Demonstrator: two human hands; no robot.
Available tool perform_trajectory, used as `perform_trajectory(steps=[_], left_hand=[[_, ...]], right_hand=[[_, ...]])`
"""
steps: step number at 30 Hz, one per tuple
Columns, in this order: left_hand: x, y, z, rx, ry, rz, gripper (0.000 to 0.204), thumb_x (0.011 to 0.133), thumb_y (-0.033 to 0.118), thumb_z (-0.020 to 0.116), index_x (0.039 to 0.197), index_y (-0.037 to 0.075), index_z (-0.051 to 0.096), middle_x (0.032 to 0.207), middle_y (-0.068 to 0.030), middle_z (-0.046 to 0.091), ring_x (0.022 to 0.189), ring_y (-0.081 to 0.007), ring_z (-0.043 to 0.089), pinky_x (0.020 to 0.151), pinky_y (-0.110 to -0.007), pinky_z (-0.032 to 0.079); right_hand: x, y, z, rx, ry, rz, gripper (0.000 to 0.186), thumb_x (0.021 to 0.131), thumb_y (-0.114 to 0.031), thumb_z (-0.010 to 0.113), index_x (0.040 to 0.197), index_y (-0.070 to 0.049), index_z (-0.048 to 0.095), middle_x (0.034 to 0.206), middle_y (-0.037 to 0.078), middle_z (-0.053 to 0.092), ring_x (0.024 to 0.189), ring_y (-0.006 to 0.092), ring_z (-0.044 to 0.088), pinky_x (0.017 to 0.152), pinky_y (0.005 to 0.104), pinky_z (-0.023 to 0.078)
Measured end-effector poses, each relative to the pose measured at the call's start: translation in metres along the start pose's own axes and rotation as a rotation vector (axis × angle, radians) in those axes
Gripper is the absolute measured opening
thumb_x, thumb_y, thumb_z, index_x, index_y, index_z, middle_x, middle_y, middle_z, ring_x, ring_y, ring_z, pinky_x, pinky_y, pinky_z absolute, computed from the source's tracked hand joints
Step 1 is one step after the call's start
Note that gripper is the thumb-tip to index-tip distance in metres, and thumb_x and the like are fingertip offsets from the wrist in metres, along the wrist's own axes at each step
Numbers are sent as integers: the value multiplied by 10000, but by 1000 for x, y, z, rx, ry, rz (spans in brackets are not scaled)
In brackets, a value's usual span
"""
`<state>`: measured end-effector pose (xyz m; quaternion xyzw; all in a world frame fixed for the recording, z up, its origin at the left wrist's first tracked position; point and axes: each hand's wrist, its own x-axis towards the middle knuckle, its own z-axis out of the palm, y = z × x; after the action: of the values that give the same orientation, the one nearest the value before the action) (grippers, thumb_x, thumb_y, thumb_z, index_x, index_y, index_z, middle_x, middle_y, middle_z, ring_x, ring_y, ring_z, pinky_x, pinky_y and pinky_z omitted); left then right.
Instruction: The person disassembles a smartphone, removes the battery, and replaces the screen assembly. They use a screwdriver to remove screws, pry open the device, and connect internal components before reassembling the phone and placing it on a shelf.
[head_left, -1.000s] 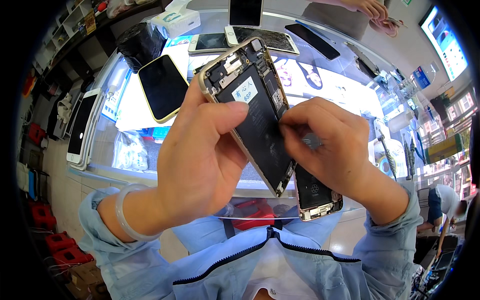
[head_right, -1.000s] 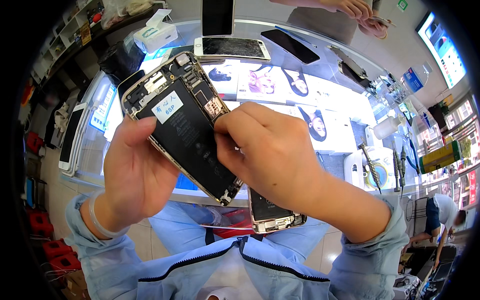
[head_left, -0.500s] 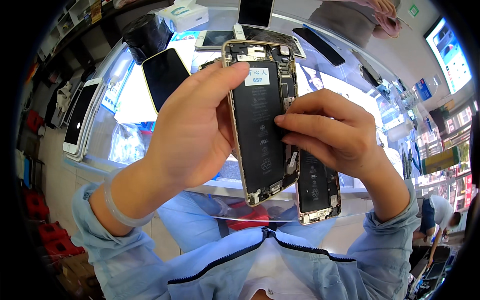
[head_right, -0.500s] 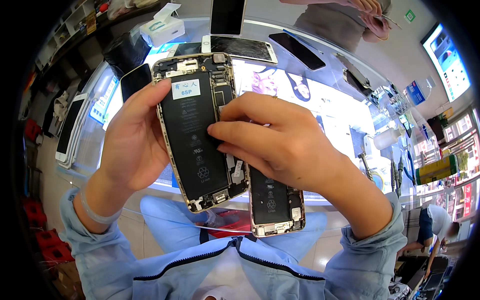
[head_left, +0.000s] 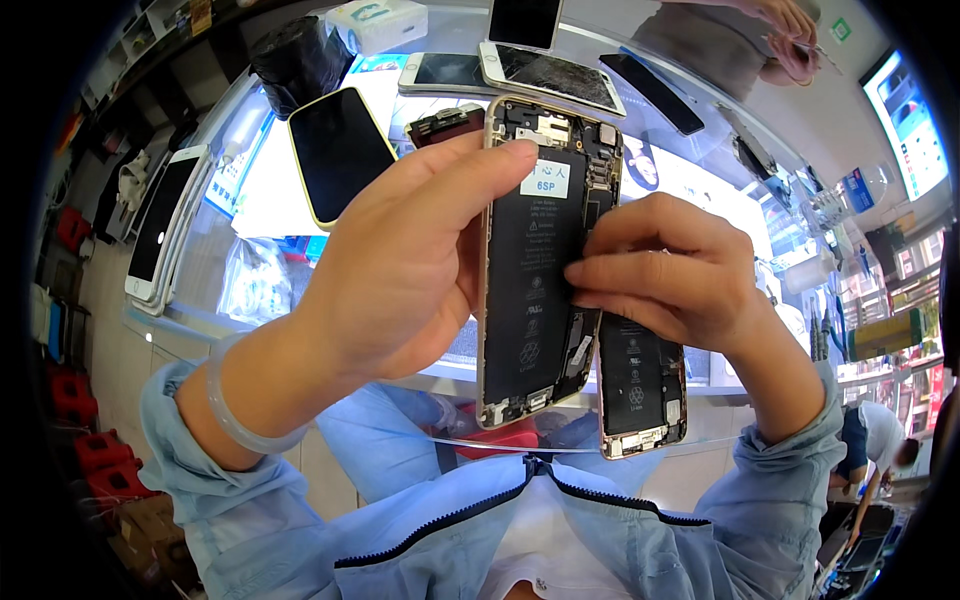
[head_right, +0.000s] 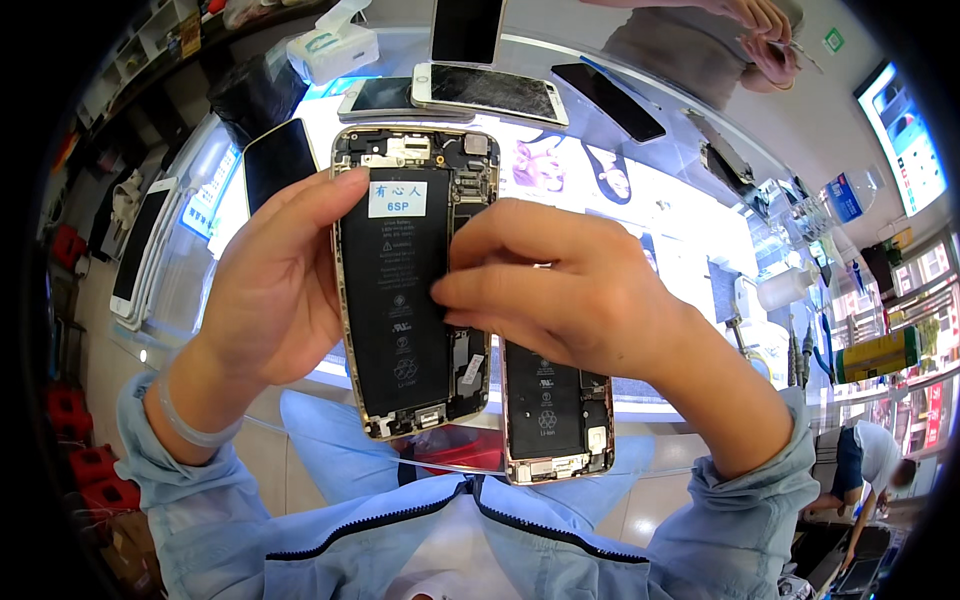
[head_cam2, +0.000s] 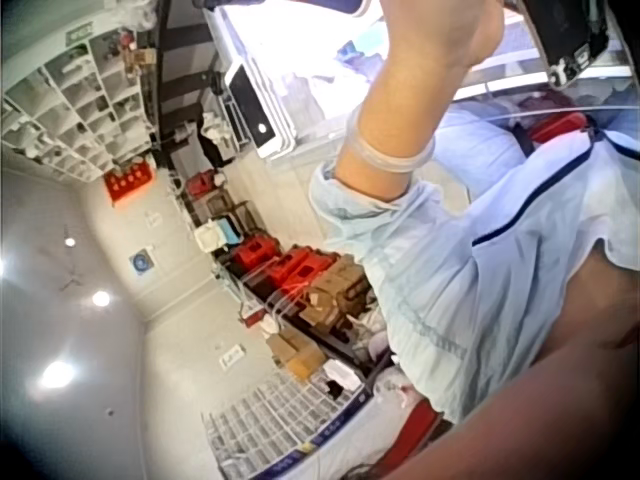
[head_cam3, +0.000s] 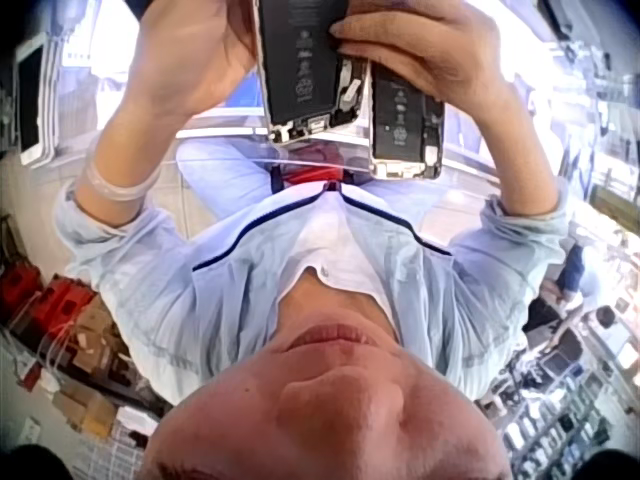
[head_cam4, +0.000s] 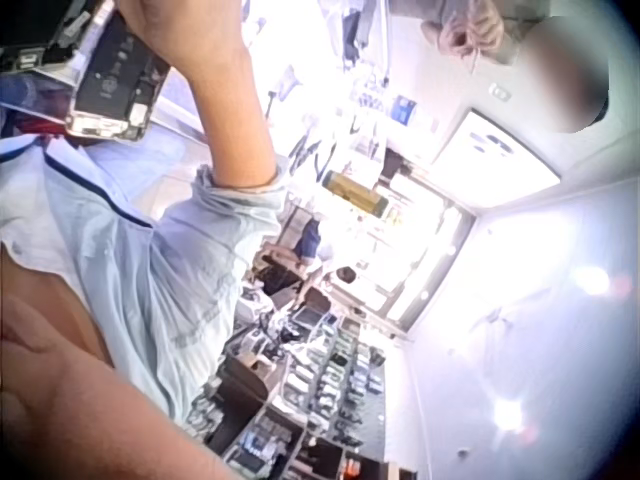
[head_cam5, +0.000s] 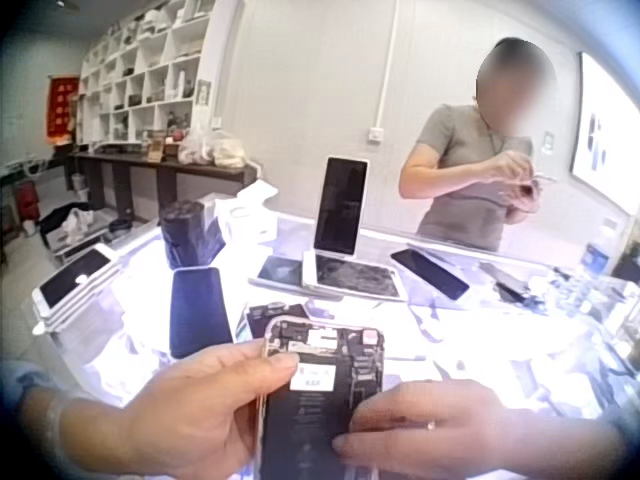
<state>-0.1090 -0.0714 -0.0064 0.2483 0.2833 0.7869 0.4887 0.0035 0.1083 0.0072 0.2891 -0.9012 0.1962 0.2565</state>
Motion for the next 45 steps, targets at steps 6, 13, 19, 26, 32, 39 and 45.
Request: perform_trajectory(steps=[6,13,19,26,32,39,45], left_hand=[[0,-1,0,45,17,-39,274,937,161,426,1115,-27,514,1004,-124,620,881,-170,629,760,-284,532],[-2,-3,12,493,90,-72,542,758,73,611,1239,-53,394,1089,-131,572,969,-184,592,859,-282,483],[2,2,8,571,102,-167,596,744,16,595,1270,-71,328,1123,-185,550,1011,-241,596,878,-330,500],[7,1,5,573,91,-196,578,757,-6,580,1268,-76,320,1142,-192,536,1019,-241,593,881,-339,501],[8,1,4,509,79,-216,599,729,5,594,1262,-73,333,1133,-177,544,1007,-229,595,886,-334,491],[10,0,3,411,53,-241,562,722,-21,612,1238,-51,393,1095,-129,581,987,-177,594,883,-303,469],[8,0,4,394,8,-238,601,708,-63,606,1264,-38,380,1099,-119,579,986,-175,594,879,-302,473]], right_hand=[[-5,13,2,-38,-11,-166,183,663,-66,692,839,-50,647,842,67,579,664,217,597,553,305,487],[0,19,4,139,-43,-103,165,650,-58,723,781,-44,623,814,78,581,652,235,588,543,305,466],[-2,18,2,151,-97,-60,111,719,-106,637,732,-6,589,765,114,562,745,299,577,648,383,462],[-6,14,2,112,-83,-47,105,745,-105,616,751,-2,599,793,109,579,747,299,596,645,367,481],[-11,21,8,82,26,-176,149,663,-18,663,809,-46,655,816,45,588,629,183,583,529,259,466],[-12,15,2,67,-125,-61,147,669,-14,661,809,-18,617,817,82,574,633,217,579,519,287,466],[-4,8,4,21,-196,-35,164,684,-28,657,808,-14,550,808,89,532,605,239,545,501,327,455]])
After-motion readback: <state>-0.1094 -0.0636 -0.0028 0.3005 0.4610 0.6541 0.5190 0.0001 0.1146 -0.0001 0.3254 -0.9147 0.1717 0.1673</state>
